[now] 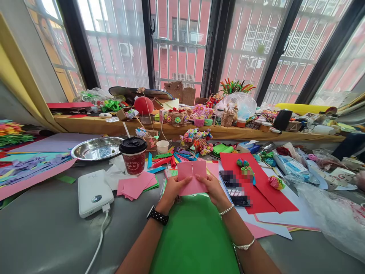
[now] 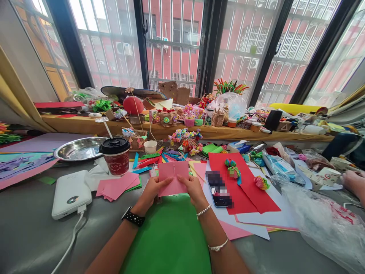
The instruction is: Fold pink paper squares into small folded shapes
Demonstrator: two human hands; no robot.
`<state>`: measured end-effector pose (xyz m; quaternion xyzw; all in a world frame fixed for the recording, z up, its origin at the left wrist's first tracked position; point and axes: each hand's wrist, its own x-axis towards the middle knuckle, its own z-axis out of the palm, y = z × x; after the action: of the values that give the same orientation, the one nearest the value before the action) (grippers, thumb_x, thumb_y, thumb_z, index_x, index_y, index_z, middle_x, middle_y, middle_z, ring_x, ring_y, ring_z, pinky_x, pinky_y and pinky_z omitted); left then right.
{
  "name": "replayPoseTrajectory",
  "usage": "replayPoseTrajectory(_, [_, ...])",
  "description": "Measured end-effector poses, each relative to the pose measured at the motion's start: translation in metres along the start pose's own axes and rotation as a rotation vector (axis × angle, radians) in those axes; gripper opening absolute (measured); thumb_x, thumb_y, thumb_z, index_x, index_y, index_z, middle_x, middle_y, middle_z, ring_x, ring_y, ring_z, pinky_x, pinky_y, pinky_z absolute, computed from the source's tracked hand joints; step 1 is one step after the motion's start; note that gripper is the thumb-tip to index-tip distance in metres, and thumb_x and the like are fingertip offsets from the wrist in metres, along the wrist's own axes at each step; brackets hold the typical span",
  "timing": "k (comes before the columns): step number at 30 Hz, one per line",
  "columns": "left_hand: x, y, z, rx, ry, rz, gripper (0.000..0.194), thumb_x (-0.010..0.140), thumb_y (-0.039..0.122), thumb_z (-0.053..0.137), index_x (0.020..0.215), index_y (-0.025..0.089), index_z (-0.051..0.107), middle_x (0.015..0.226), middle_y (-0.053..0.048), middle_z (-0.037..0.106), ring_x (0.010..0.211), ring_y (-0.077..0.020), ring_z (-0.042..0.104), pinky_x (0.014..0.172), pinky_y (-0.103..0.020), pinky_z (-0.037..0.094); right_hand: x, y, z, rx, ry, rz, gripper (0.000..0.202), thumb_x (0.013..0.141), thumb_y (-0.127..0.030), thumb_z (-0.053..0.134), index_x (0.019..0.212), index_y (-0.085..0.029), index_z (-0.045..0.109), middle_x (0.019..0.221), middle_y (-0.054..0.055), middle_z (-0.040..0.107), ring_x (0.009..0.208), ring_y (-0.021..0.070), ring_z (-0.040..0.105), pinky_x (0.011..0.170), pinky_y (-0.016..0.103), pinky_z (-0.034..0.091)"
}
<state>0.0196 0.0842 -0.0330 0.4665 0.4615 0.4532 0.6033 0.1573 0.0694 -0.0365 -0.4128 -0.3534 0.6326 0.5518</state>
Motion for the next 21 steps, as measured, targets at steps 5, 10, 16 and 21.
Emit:
replayPoseTrajectory(5, [0.0001, 0.0004, 0.0001, 0.009, -0.018, 0.012, 0.039, 0.048, 0.036, 0.07, 0.074, 0.008, 0.063, 0.068, -0.006, 0.064, 0.054, -0.0128, 0.055, 0.048, -0.021, 0.041, 0.0009, 0.0007, -0.0017, -0.062, 0.041, -0.074, 0.031, 0.051, -0.036, 0.068, 0.068, -0.011, 0.063, 0.059, 0.004, 0.065, 0.055, 0.0155, 0.059, 0.055, 0.026, 0.044])
replayPoseTrajectory(10, [0.0016, -0.0029, -0.0002, -0.023, -0.018, 0.017, 0.038, 0.048, 0.036, 0.07, 0.073, 0.009, 0.063, 0.067, -0.005, 0.064, 0.054, -0.0123, 0.055, 0.048, -0.02, 0.041, 0.0022, 0.0032, -0.0004, -0.027, 0.035, -0.046, 0.03, 0.051, -0.036, 0.068, 0.068, -0.012, 0.063, 0.058, 0.004, 0.065, 0.055, 0.0169, 0.059, 0.055, 0.027, 0.044])
replayPoseTrajectory(16, [0.0005, -0.004, 0.001, 0.004, 0.002, 0.037, 0.039, 0.049, 0.038, 0.069, 0.073, 0.008, 0.064, 0.067, -0.006, 0.065, 0.053, -0.0128, 0.056, 0.048, -0.021, 0.041, 0.0018, 0.0024, -0.001, -0.053, 0.053, -0.056, 0.028, 0.051, -0.035, 0.068, 0.066, -0.012, 0.063, 0.057, 0.003, 0.064, 0.051, 0.0154, 0.058, 0.054, 0.027, 0.044])
replayPoseTrajectory(21, [0.0017, -0.0035, 0.0027, 0.022, 0.061, 0.023, 0.04, 0.046, 0.038, 0.07, 0.072, 0.009, 0.064, 0.068, -0.007, 0.065, 0.055, -0.0143, 0.057, 0.049, -0.022, 0.042, -0.0017, -0.0012, -0.0003, -0.149, 0.063, -0.144, 0.026, 0.053, -0.034, 0.067, 0.066, -0.013, 0.064, 0.06, 0.003, 0.064, 0.053, 0.0142, 0.057, 0.051, 0.024, 0.042])
